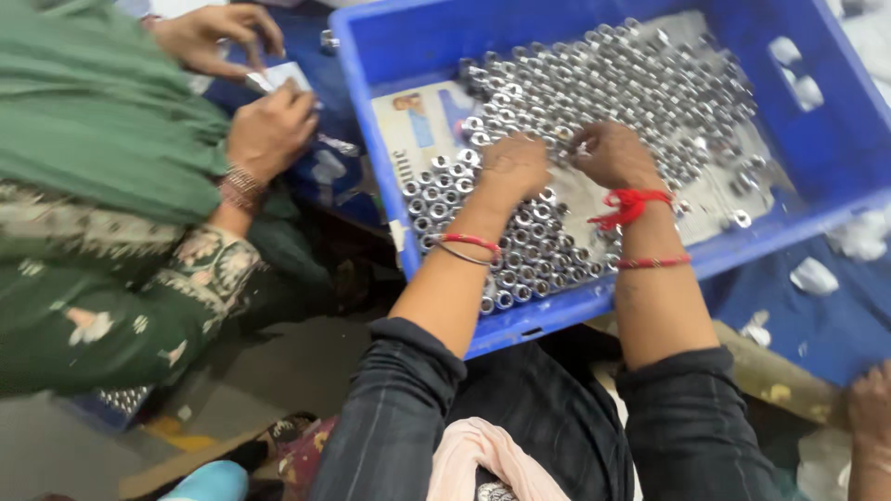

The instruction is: The person picks up metal couplers from a blue plastic bin, wraps them individually in small pieces of white fabric or padding, and places them aside while sitting on the floor.

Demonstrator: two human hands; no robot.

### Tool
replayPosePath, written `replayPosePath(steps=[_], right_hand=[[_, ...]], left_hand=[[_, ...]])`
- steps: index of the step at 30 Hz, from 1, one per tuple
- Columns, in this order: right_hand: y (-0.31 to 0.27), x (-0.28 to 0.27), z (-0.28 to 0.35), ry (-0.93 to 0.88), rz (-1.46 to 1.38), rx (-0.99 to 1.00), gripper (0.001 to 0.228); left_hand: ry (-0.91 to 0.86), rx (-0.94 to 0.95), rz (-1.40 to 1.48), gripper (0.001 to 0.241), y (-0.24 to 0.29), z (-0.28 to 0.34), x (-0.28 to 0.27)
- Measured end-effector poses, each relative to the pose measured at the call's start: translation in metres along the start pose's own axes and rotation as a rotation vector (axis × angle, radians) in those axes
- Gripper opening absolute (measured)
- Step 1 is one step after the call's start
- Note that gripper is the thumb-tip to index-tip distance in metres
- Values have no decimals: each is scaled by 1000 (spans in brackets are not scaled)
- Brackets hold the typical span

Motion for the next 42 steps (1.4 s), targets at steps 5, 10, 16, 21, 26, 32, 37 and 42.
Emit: replayPosePath(steps=[5,10,16,21,26,32,37,42], right_hand=[[-13,-4,13,-41,-38,32,33],[-18,-8,13,-7,-39,38,27],[-21,-8,14,-62,-52,53,31],[-23,-10,14,-70,-16,52,33],[-20,-7,13,-52,-25,39,33],[-24,-8,18,-24,-32,24,33],[-29,-9,20,-70,-68,130,38],[-26,4,16,12,-72,100,26]], left_hand=[[12,20,-22,56,-5,3,-7],[-2,24,-60,56,-2,7,-10],[-33,4,-55,62,3,11,-14],[-41,31,-64,62,3,12,-13],[-60,24,-70,61,5,15,-13],[-51,41,-51,62,4,13,-11],[-64,97,-75,55,-1,8,-8],[-64,102,-91,54,-2,12,-13]])
Point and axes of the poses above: each hand's wrist, its own z-axis away from the middle knuckle, its own x-axis out of the palm, y = z × x, the point moved 2 cm from there along -z, towards the middle knuckle, and after that the axes turned 5 degrees about z, right-handed, at the moved point
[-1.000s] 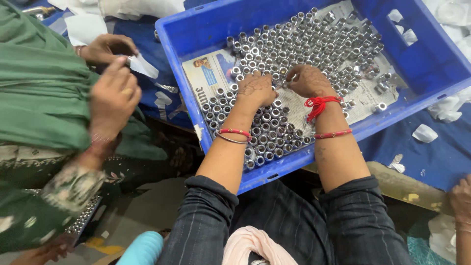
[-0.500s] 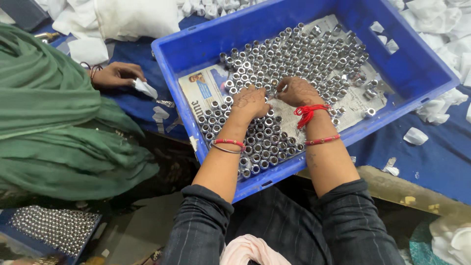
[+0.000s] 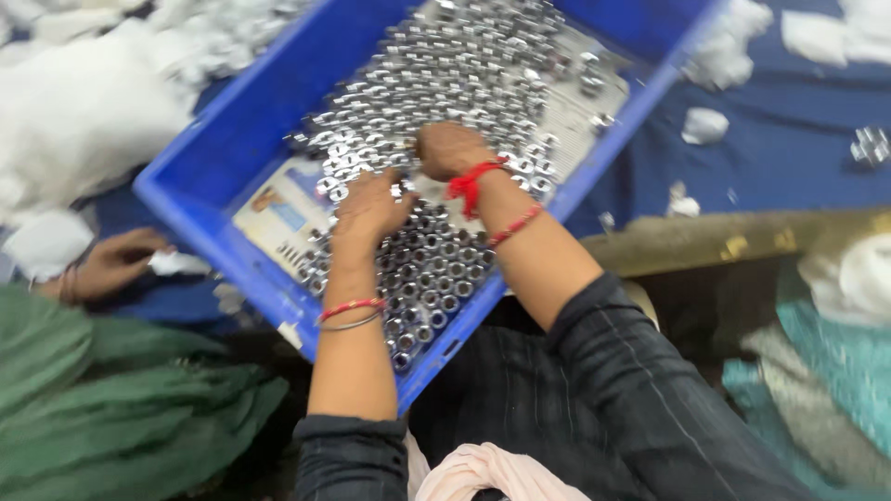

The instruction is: The person picks up metal couplers from a blue plastic bin, wraps them individually in small pieces of white fabric or padding, and places them aside while sitting on the floor.

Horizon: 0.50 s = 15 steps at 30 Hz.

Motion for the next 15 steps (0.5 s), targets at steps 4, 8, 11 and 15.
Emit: replayPosePath(steps=[4,8,11,15], right_hand=[[0,5,-10,77,-29,-3,21],[1,9,-17,160,-150,-46,18],[-2,8,-16,215,-196,-57,18],[-7,7,-14,164,-165,-54,18]], left_hand=[[-34,-29,-30,53,9,6,-11],[-32,-14,-42,53,13,10,-15],[-45,-21,-54,52,15,10,-16],[-44,-5,-75,58,11,8,-12]])
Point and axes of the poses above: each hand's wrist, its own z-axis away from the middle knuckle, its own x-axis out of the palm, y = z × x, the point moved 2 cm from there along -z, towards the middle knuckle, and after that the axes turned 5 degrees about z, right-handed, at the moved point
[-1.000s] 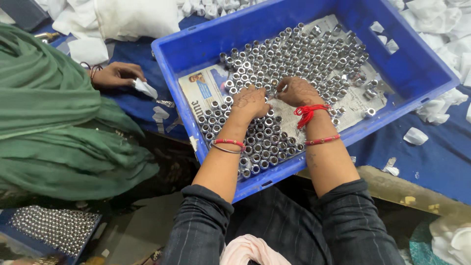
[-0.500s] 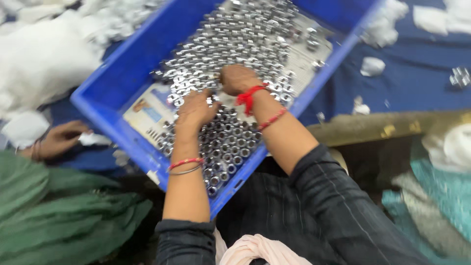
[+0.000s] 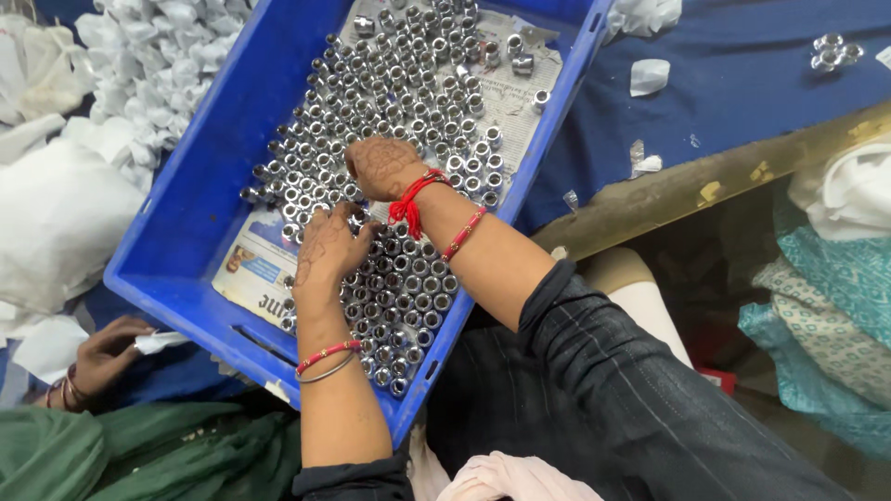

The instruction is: The person picks up metal couplers from a blue plastic bin, wraps them individually in small pieces of white fabric or padding, and places them aside while sitting on the floor.

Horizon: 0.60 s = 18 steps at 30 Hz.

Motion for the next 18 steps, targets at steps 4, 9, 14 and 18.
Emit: replayPosePath(steps=[4,9,14,18], right_hand=[[-1,4,3,9,-11,-25,17],[0,12,-2,-27,-17,-34,16],[1,18,5,-36,50,-95,16],[-3,10,5,-129,80,-80,18]], left_hand=[[14,14,-24,58,-1,-1,1],[3,0,-30,60,3,2,0],[-24,-15,-48,62,7,3,-3],[-41,-14,-59,63,7,3,-2]])
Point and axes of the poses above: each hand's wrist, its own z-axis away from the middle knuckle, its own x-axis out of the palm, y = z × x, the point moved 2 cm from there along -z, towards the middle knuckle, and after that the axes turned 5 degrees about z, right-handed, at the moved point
